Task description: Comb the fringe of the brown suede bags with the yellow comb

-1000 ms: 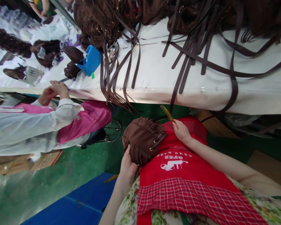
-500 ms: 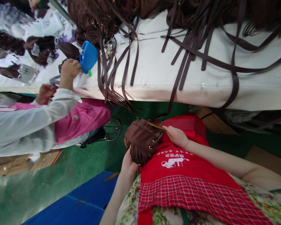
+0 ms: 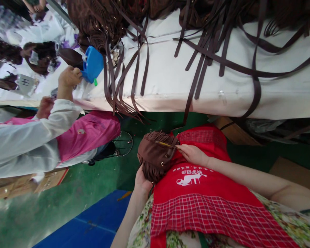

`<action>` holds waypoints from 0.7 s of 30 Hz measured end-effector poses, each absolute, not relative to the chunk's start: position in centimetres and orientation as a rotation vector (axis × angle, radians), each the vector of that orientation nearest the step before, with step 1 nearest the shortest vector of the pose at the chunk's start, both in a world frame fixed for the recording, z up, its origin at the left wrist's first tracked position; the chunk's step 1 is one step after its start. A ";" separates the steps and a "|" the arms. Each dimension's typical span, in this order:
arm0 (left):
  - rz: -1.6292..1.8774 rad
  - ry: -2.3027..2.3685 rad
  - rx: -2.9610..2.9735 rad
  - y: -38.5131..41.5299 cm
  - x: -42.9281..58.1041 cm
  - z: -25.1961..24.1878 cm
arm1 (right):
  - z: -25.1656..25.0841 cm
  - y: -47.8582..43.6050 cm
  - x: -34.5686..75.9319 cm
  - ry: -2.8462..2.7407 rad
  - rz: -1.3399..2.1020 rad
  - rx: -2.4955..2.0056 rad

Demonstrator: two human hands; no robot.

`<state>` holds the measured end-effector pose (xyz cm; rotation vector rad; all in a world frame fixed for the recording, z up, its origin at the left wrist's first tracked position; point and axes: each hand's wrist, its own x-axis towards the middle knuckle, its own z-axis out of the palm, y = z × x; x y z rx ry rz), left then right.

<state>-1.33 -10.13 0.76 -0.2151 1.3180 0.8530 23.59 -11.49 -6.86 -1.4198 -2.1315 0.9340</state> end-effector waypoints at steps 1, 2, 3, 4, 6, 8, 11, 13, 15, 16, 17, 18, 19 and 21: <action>0.840 1.324 -0.217 -10.2 -1.3 0.7 | -7.0 -11.4 23.6 -2.176 0.902 -1.491; 0.824 1.334 -0.219 -10.2 -1.3 0.7 | -7.3 -11.2 23.6 -2.214 0.873 -1.557; 0.807 1.345 -0.218 -10.2 -1.2 0.7 | -7.7 -10.9 23.7 -2.242 0.849 -1.615; 0.791 1.354 -0.211 -10.2 -1.2 0.7 | -8.2 -10.5 23.8 -2.251 0.830 -1.678; 0.768 1.370 -0.190 -10.2 -1.2 0.7 | -9.3 -9.3 24.3 -2.189 0.827 -1.851; 0.771 1.384 -0.176 -10.3 -1.3 0.8 | -10.0 -8.1 25.1 -2.026 0.873 -2.029; 0.805 1.393 -0.177 -10.4 -1.6 0.6 | -10.0 -7.5 26.2 -1.784 0.879 -2.053; 0.828 1.385 -0.185 -10.5 -1.8 0.3 | -9.1 -8.3 26.4 -1.779 0.841 -1.847; 0.840 1.373 -0.205 -10.4 -1.9 0.0 | -8.1 -9.6 26.1 -1.886 0.894 -1.565; 0.844 1.366 -0.216 -10.3 -1.9 -0.2 | -7.7 -10.2 25.9 -1.950 0.954 -1.441; 0.844 1.353 -0.223 -10.3 -1.9 -0.3 | -7.5 -10.7 25.7 -2.009 1.013 -1.363; 0.841 1.334 -0.228 -10.2 -1.8 -0.4 | -7.5 -10.9 25.5 -2.060 1.054 -1.348; 0.837 1.310 -0.229 -10.2 -1.7 -0.5 | -7.6 -11.0 25.6 -2.098 1.065 -1.410; 0.827 1.256 -0.221 -10.1 -1.5 -0.6 | -8.4 -10.4 26.3 -2.094 1.005 -1.734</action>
